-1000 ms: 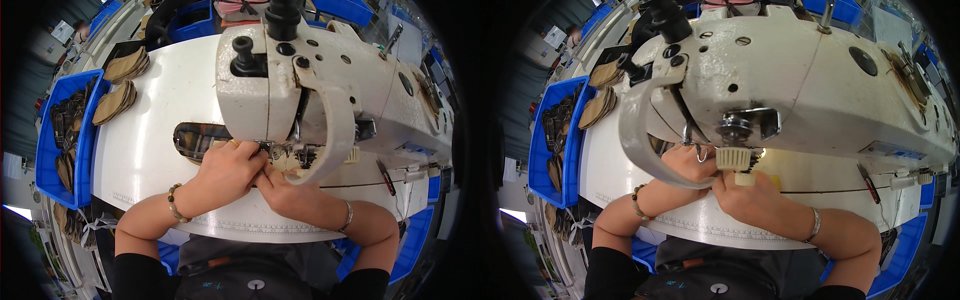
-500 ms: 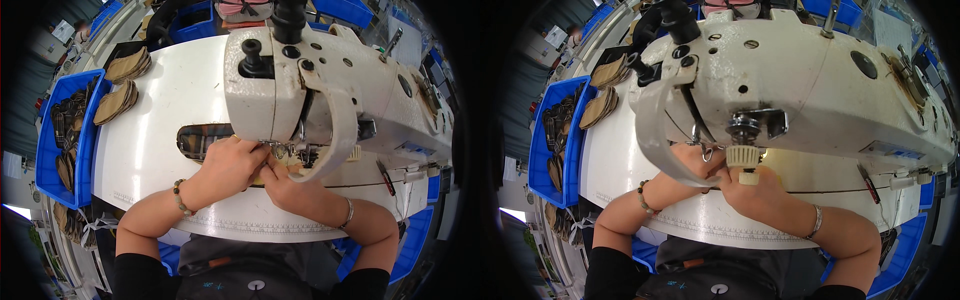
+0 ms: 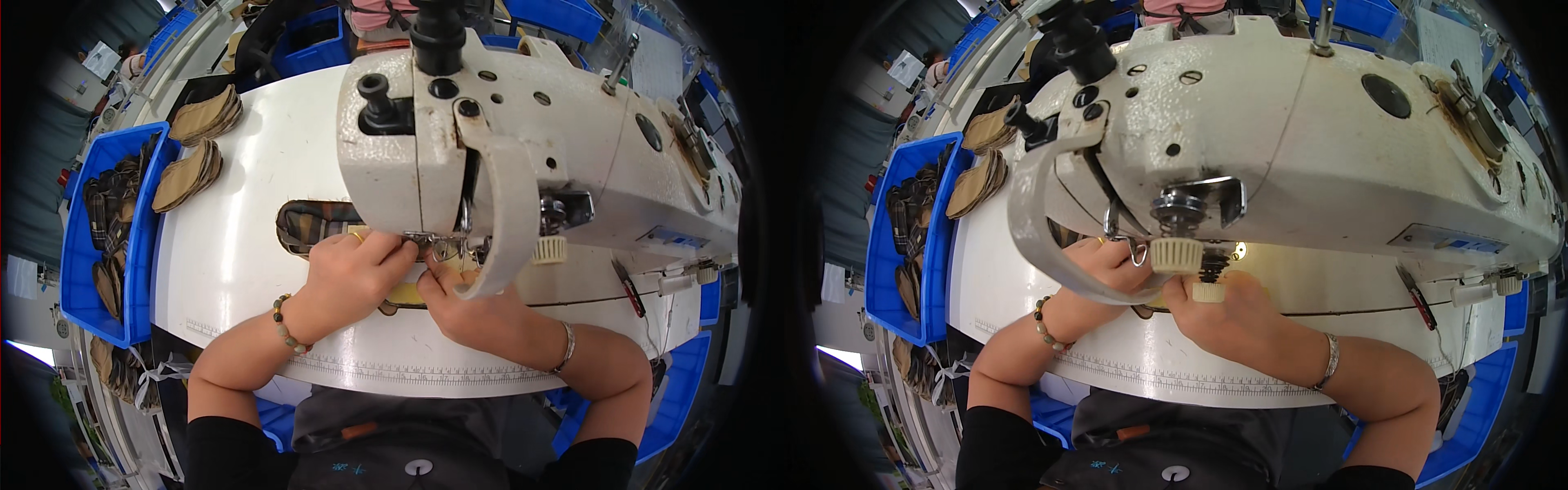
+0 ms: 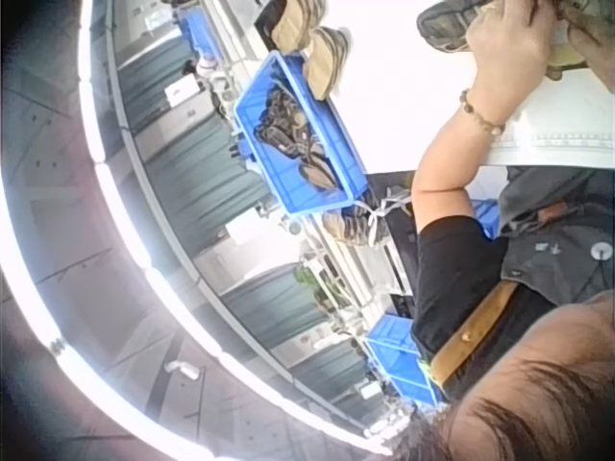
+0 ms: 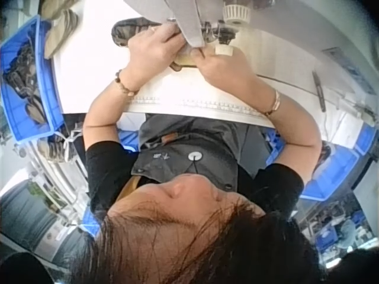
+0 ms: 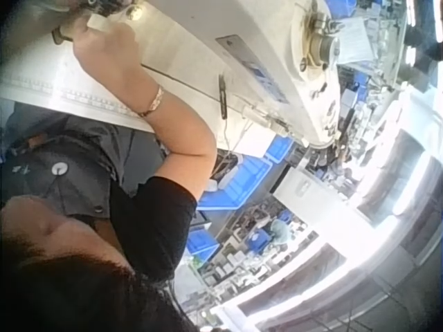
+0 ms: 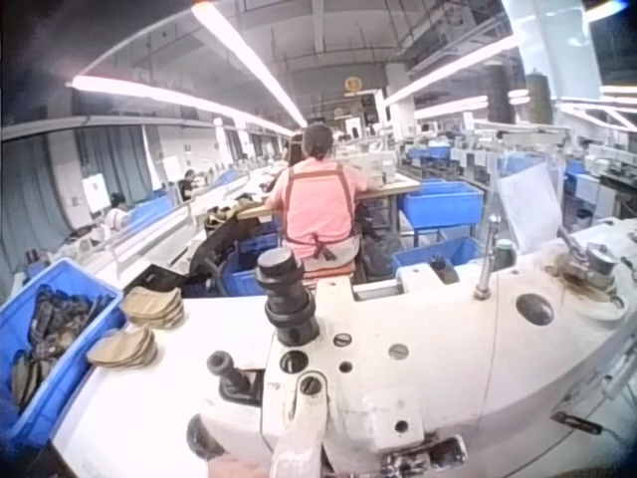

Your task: Sewing a lining piece onto a leather shoe upper component using an industrial sewing machine.

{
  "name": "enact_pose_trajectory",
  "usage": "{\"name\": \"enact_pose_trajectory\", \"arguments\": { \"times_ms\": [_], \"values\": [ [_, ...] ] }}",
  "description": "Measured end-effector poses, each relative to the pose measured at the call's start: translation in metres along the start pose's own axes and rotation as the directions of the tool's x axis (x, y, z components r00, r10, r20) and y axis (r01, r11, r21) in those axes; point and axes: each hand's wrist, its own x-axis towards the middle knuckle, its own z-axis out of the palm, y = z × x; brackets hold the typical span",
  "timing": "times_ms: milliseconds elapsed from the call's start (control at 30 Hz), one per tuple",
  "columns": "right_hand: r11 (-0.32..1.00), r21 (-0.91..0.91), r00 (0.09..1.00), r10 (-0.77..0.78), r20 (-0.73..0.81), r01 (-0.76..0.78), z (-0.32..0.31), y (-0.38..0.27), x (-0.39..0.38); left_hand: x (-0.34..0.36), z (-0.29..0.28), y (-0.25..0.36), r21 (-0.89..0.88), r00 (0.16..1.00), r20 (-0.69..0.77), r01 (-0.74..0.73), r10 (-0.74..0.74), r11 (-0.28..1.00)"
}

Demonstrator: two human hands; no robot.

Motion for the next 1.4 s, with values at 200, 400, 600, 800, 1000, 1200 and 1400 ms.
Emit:
{"name": "enact_pose_trajectory", "arguments": {
  "times_ms": [200,400,600,800,1000,1200,1400],
  "values": [
    [1.0,0.017,1.0,0.005,-0.007,-0.005,-0.006,0.001,0.003,0.003,-0.009,0.008,-0.055,0.983,0.181,0.02,-0.009,0.998],
    [0.998,0.056,0.999,0.009,-0.043,-0.006,0.002,0.0,0.002,0.007,-0.013,0.005,-0.098,0.987,0.161,0.031,-0.015,0.995],
    [0.997,0.042,0.979,0.062,0.195,-0.071,-0.008,-0.012,-0.002,0.007,-0.013,0.007,-0.214,0.952,0.301,0.118,-0.05,0.97],
    [0.999,-0.023,0.999,-0.04,0.035,0.041,0.005,-0.009,-0.006,0.014,-0.012,0.008,-0.24,0.945,0.326,0.117,-0.034,0.964],
    [1.0,-0.007,0.998,-0.008,0.069,0.008,0.0,-0.016,-0.006,0.006,-0.007,0.02,-0.006,0.977,0.206,0.046,-0.044,0.999],
    [1.0,0.017,0.99,-0.012,0.137,0.01,-0.009,-0.015,-0.001,0.009,-0.009,0.013,-0.031,0.982,0.184,-0.047,0.052,0.998],
    [0.999,0.047,0.984,-0.002,0.177,-0.007,-0.01,-0.015,-0.001,0.011,-0.011,0.003,-0.221,0.941,0.337,0.096,-0.017,0.971]
  ]
}}
